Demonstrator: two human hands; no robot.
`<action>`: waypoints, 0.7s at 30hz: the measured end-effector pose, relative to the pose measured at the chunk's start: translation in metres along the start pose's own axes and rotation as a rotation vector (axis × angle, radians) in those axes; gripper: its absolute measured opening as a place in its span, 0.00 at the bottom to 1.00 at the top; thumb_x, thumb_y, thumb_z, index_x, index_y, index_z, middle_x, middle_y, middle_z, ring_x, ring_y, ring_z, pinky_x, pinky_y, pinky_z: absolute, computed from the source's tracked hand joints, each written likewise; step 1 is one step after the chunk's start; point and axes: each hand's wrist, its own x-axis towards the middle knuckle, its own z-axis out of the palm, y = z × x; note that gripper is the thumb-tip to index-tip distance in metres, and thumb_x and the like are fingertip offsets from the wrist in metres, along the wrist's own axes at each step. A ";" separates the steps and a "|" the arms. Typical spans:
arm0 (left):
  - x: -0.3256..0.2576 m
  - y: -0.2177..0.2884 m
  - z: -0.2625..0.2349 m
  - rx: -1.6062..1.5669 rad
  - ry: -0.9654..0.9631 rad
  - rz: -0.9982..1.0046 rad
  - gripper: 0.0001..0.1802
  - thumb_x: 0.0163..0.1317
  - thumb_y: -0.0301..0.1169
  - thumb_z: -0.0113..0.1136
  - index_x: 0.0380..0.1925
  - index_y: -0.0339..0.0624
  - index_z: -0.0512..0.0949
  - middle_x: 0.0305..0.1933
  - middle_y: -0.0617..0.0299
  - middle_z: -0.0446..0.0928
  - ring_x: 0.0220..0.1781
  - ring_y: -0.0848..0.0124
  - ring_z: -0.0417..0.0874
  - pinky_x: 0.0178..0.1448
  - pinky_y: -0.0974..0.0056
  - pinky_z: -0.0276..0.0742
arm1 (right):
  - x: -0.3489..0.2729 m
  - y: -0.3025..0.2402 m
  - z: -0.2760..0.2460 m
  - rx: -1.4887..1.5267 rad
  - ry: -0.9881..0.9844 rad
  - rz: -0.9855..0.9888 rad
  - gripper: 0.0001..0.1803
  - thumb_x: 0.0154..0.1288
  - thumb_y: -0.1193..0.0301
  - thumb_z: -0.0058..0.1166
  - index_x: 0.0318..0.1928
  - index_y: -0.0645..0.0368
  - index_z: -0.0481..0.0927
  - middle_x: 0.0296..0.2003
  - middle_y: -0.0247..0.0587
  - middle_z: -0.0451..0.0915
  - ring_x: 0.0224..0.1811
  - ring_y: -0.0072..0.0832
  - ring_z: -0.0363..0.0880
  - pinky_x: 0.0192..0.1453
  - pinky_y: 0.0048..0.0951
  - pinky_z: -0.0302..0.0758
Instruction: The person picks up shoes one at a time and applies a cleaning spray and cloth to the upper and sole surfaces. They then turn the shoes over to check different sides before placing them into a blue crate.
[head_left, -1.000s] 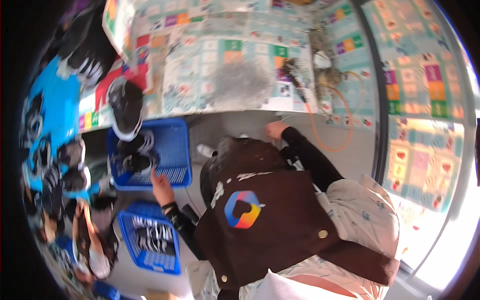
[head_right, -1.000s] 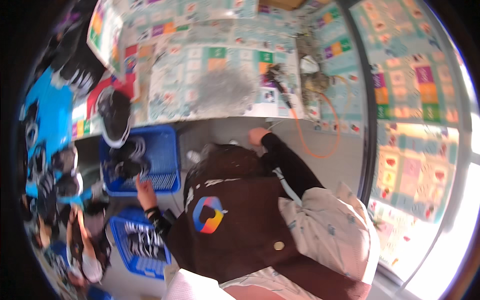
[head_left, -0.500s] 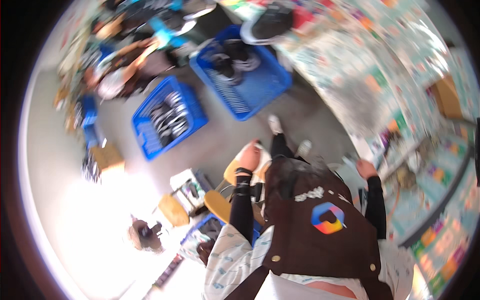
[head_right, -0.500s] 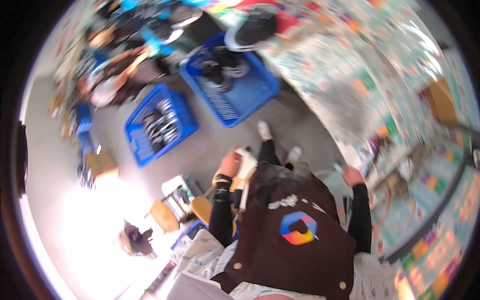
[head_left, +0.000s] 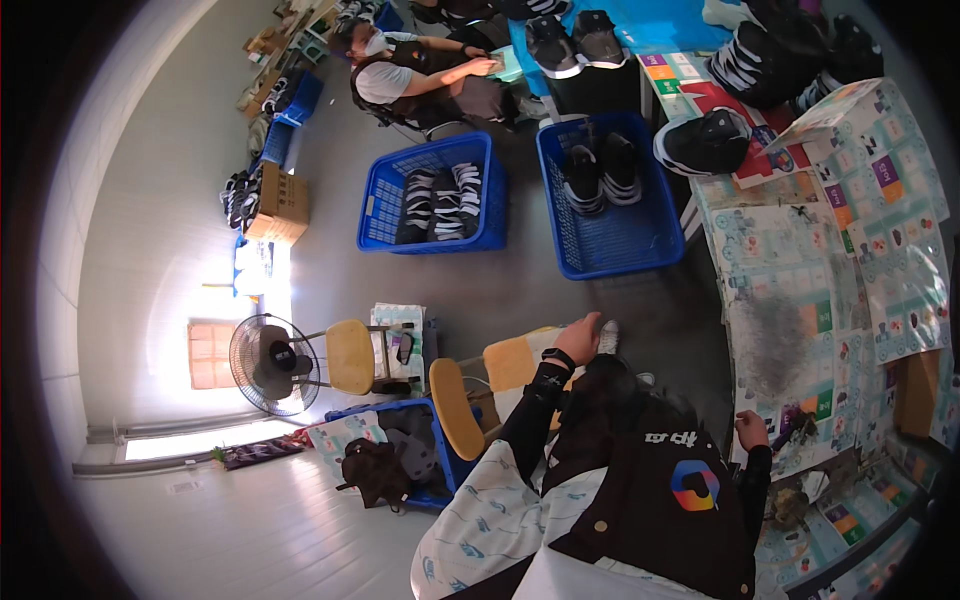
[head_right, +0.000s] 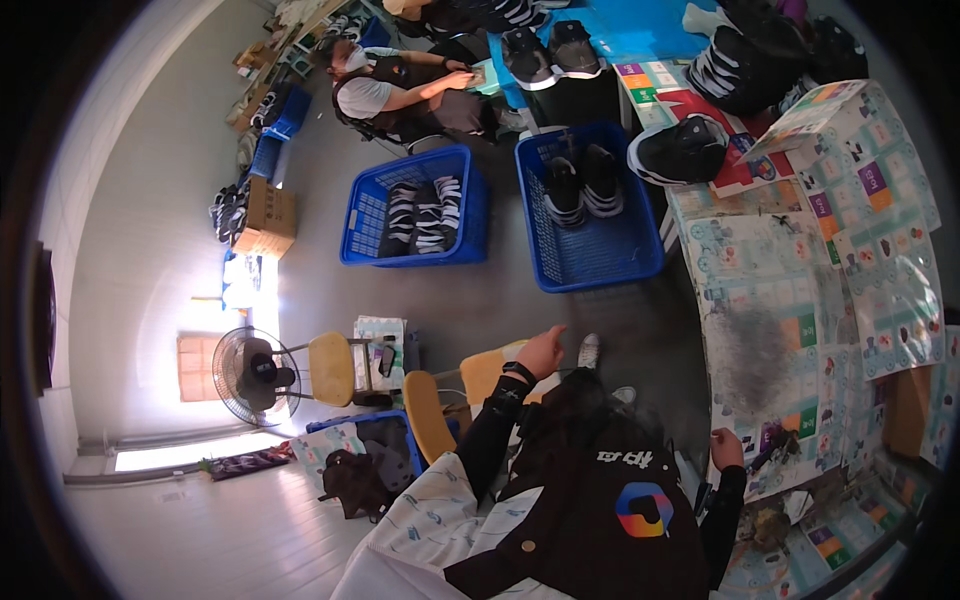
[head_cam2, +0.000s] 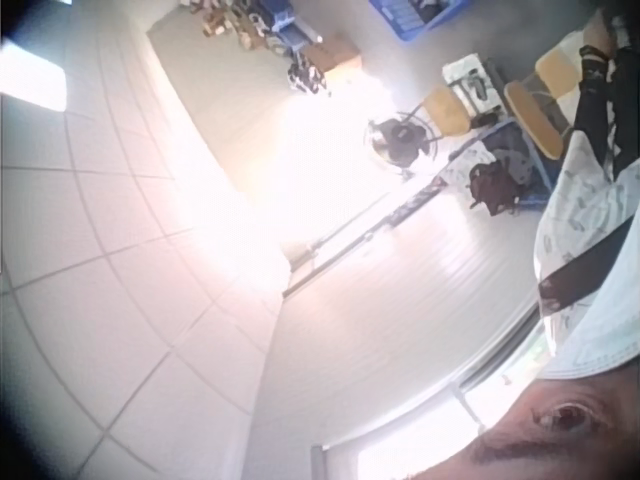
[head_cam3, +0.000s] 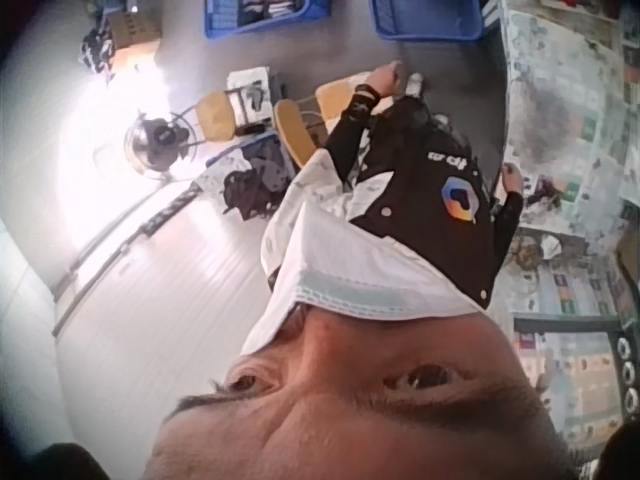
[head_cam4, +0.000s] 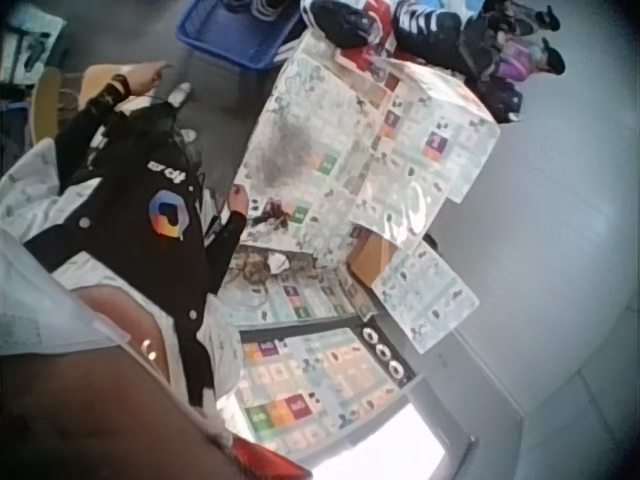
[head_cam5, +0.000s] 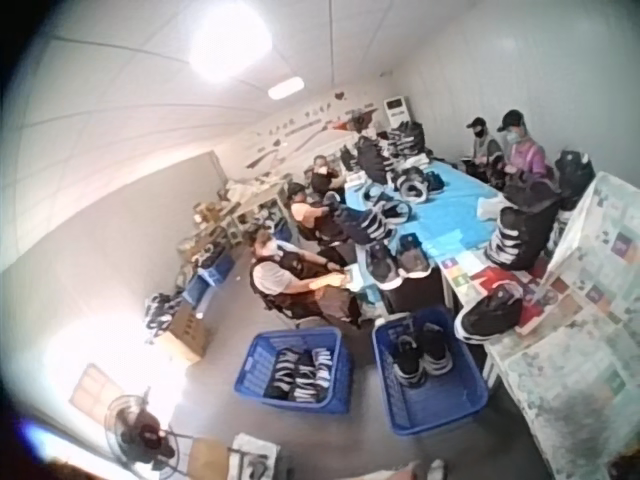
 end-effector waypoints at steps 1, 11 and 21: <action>0.003 0.001 0.003 0.001 0.006 0.013 0.25 0.62 0.28 0.57 0.61 0.40 0.70 0.38 0.48 0.83 0.44 0.49 0.84 0.50 0.48 0.79 | 0.001 -0.003 -0.003 -0.009 0.034 -0.015 0.16 0.60 0.68 0.56 0.47 0.62 0.83 0.40 0.54 0.85 0.45 0.47 0.84 0.52 0.44 0.79; 0.010 0.007 0.001 0.009 -0.049 0.029 0.21 0.61 0.29 0.56 0.56 0.39 0.75 0.39 0.47 0.83 0.44 0.48 0.84 0.51 0.48 0.79 | -0.007 0.010 0.016 -0.005 0.027 0.045 0.16 0.60 0.66 0.56 0.47 0.62 0.83 0.39 0.54 0.85 0.45 0.46 0.84 0.51 0.42 0.79; 0.009 -0.022 0.009 0.114 -0.238 -0.016 0.18 0.63 0.35 0.58 0.52 0.41 0.78 0.41 0.47 0.84 0.46 0.47 0.84 0.53 0.47 0.79 | -0.012 0.033 0.054 0.003 0.085 0.047 0.14 0.62 0.64 0.58 0.40 0.64 0.82 0.38 0.55 0.84 0.45 0.51 0.83 0.49 0.44 0.79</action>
